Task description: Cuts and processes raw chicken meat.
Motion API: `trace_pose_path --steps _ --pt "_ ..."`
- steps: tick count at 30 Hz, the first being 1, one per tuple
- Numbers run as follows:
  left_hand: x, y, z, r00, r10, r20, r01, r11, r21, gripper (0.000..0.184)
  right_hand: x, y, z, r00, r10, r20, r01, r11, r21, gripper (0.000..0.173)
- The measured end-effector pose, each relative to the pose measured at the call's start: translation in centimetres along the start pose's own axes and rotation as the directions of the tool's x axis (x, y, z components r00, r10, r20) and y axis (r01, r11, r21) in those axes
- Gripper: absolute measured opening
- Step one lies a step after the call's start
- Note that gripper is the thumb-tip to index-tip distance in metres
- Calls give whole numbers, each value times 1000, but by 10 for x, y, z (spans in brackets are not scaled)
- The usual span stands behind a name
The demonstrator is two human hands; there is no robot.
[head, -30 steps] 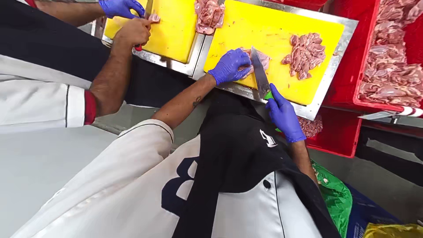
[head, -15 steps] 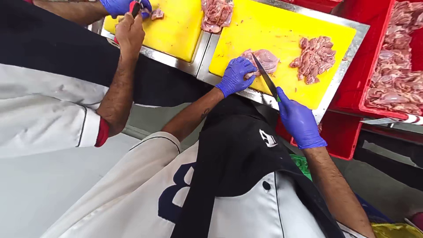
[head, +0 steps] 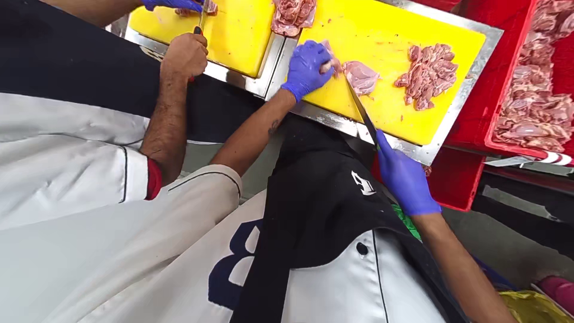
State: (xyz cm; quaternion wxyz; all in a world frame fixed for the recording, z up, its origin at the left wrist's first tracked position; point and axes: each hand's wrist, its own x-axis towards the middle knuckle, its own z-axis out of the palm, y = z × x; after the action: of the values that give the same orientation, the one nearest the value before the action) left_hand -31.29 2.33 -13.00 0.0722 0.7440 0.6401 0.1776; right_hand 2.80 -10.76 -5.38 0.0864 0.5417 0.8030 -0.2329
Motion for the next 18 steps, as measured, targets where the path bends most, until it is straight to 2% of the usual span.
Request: trace_pose_path --steps 3,6,8,9,12,14,16,18 --pt "33 -19 -19 996 -69 61 62 993 105 36 -41 17 -4 1000 10 21 -11 999 48 50" --pt "36 28 -26 991 93 100 -99 993 58 42 -59 31 -15 999 -2 -40 10 979 205 49" --pt "26 70 -10 957 214 195 -218 976 -3 52 -68 36 -17 992 69 -104 -34 952 303 49" --pt "22 86 2 940 227 255 -227 973 -29 53 -73 38 -18 986 113 -126 -64 937 344 49" --pt "44 101 14 920 191 342 -164 981 -108 37 -80 43 -16 960 216 -177 -119 889 441 50" --pt "68 99 3 913 191 361 -99 961 -258 27 -87 46 -17 948 251 -194 -131 868 480 49" --pt "91 95 -19 891 235 388 -15 870 -492 22 -90 49 -17 936 275 -219 -133 855 502 50" --pt "101 97 -35 836 305 457 137 689 -711 16 -92 51 -18 923 303 -236 -144 842 519 50"
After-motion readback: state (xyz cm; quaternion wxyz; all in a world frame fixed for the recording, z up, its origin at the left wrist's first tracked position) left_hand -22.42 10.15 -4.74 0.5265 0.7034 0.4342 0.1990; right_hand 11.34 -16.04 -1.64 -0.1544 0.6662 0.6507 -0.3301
